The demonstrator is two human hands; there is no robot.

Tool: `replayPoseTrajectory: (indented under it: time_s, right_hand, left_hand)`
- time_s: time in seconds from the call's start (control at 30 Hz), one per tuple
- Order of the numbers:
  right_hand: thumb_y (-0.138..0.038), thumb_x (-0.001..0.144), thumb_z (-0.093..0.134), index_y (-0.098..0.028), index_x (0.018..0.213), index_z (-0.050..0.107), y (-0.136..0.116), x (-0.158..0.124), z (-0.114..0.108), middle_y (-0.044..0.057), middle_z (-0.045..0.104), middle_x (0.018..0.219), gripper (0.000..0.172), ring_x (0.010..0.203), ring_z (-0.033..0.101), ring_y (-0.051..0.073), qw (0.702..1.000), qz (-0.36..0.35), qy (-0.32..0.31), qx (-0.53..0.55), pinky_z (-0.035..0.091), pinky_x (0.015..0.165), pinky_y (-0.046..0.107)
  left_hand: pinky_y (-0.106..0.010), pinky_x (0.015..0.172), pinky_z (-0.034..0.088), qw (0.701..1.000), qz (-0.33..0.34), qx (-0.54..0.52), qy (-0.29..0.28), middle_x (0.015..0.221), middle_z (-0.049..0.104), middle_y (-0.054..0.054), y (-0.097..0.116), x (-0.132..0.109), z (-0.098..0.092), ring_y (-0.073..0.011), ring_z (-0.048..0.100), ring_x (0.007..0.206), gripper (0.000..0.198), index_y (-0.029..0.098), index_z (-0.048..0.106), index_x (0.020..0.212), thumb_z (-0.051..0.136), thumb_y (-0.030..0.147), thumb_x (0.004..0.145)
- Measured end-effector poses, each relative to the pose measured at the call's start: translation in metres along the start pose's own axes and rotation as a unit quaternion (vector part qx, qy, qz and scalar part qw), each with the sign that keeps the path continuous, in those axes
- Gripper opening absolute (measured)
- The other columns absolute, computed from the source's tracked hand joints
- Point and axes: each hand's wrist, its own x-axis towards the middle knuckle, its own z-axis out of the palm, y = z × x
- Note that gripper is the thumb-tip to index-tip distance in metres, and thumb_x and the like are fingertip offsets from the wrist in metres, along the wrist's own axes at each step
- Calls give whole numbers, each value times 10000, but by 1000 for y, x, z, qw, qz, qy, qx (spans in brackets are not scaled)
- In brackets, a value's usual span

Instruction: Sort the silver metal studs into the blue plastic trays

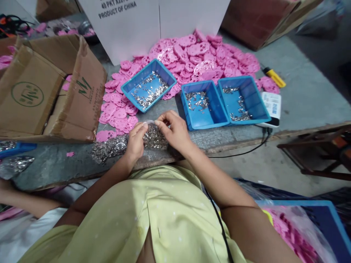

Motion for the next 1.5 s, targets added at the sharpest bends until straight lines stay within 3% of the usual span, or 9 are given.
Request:
replayPoseTrajectory:
  time_s: [0.07,0.2,0.33,0.5,0.67,0.93,1.13,1.37,1.5]
  right_hand:
    - [-451,992,642,-226,891,614,7,-7,3,63,661,953,249,899,614,233,999,11,-28,-12,504,783,371]
    - [-287,906,700,-224,878,629,18,-12,6,67,682,996,99,952,617,254,997,42,-39,-48,499,853,404]
    - [-213,882,674,-223,802,605,21,-10,8,51,668,922,105,903,614,240,998,52,-37,-19,492,853,394]
    - [-240,898,669,-226,790,599,17,-14,13,43,648,921,130,908,608,236,999,39,-5,26,496,870,394]
    - [-276,915,683,-231,793,607,18,-19,16,36,628,923,151,924,609,233,997,19,20,71,496,874,385]
    - [-352,986,668,-220,913,628,9,-14,2,83,617,987,156,985,571,285,992,-54,-80,-76,464,860,418]
    - [-286,1039,576,-210,846,625,2,-16,-1,80,624,919,213,875,534,255,982,-119,-95,-110,415,757,383]
    - [-395,1080,536,-217,819,603,9,-22,9,47,604,808,323,803,520,231,991,-117,-38,-57,384,726,374]
    - [-442,1085,518,-222,803,572,12,-24,13,39,589,780,362,789,522,227,994,-103,-34,-26,381,726,374]
  left_hand:
    - [-351,957,512,1000,-22,-19,-5,951,684,-48,-3,5,1,-195,630,961,381,195,738,890,623,554,947]
    - [-388,1089,485,998,-42,-32,-38,1196,714,-68,-7,8,0,-216,644,1173,296,218,711,1155,609,427,973]
    - [-374,1048,526,999,12,27,-45,1255,685,-72,-2,6,-5,-209,650,1185,360,237,611,1293,613,226,933]
    - [-368,1028,544,968,154,187,-68,1176,657,-63,19,4,-16,-210,642,1149,252,242,684,1145,595,163,923]
    - [-349,978,564,924,235,290,-88,1172,620,-74,27,7,-24,-199,642,1117,79,219,669,961,597,188,951]
    - [-299,938,558,857,369,342,-113,1167,651,-103,38,9,-27,-182,675,1079,78,198,602,958,545,148,977]
    - [-265,852,566,817,418,375,-130,1148,713,-94,44,7,-32,-169,713,994,78,206,604,940,552,150,958]
    - [-242,725,548,809,447,378,-55,1121,755,-95,30,5,-21,-152,741,874,116,200,603,935,570,93,909]
    - [-246,748,550,852,404,331,-17,1042,751,-68,18,-1,-11,-153,736,901,138,211,573,890,565,73,891]
